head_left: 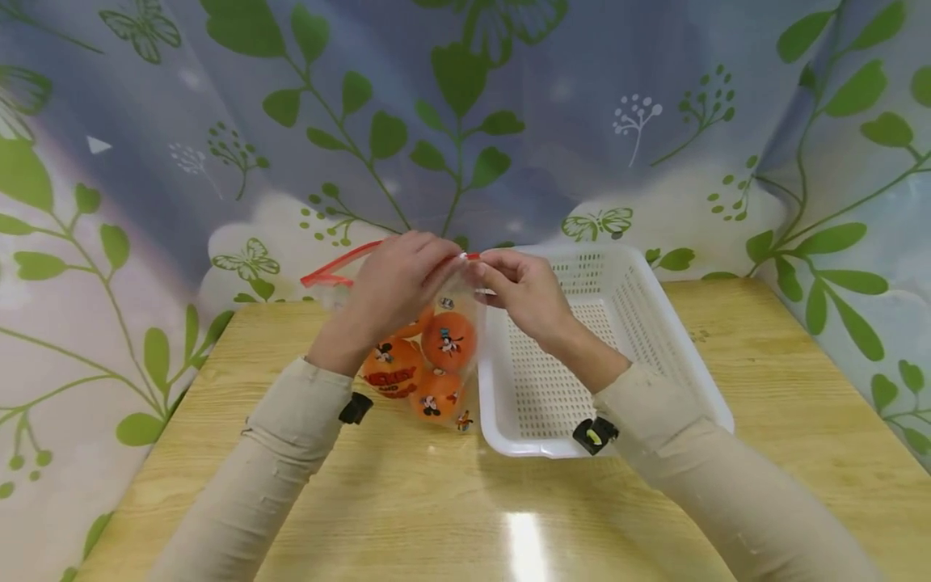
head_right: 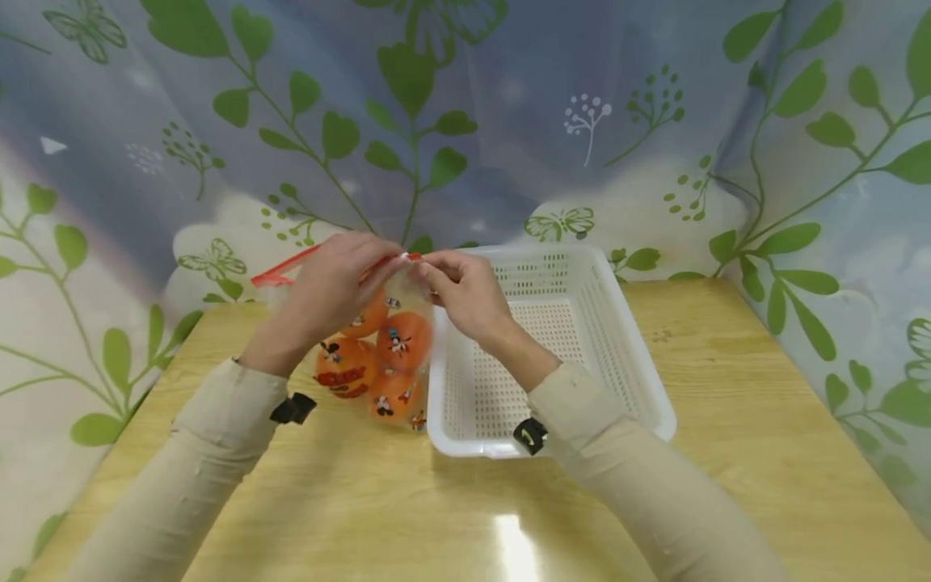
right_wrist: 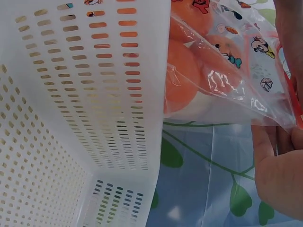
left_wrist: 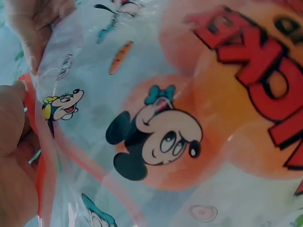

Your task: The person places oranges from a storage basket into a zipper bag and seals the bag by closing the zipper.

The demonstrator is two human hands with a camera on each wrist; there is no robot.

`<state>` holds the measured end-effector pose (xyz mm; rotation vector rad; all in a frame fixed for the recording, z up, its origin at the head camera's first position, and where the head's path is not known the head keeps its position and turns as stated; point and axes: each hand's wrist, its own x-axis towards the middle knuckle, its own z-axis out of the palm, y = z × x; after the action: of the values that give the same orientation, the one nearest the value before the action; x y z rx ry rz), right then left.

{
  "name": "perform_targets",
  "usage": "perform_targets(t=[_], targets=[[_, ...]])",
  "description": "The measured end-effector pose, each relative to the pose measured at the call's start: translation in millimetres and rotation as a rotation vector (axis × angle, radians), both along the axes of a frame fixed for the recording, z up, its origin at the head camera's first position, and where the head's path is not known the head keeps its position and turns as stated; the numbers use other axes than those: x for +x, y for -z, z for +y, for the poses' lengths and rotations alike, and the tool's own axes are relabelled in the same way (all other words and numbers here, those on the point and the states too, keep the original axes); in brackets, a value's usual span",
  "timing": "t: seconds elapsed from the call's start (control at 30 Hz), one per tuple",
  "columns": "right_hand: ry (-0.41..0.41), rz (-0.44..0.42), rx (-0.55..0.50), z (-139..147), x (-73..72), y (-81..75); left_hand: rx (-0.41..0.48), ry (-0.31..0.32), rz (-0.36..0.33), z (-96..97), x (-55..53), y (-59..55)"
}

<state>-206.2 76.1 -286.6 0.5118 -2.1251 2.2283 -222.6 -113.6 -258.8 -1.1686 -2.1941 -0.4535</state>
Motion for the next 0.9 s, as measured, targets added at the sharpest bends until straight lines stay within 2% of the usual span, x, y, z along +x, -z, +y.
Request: perform_targets(t=[0.1, 0.23, 0.47, 0.7, 0.9], targets=[[0.001, 0.010, 0.016, 0, 1.0, 0.8, -0.030, -0.024, 0.004, 2.1, 0.0, 3.2], [0.006, 0.018, 0.041, -1, 3.1, 1.4, -0.029, -0.042, -0.050, 3.8, 0.1, 6.6], [-0.025, 0.003, 0.048, -2, 3.8, -1.3, -0.078, -0.061, -0.102, 0.1, -0.7, 7.8], [-0.014, -0.007, 0.057, -4, 5.5, -3.2, -0.029, -0.030, -0.132, -4.7, -4.2, 9.1], [-0.018, 0.013, 0.070, -5, 8.0, -3.8, -0.016, -0.028, -0.164, -9.4, -4.3, 7.9]])
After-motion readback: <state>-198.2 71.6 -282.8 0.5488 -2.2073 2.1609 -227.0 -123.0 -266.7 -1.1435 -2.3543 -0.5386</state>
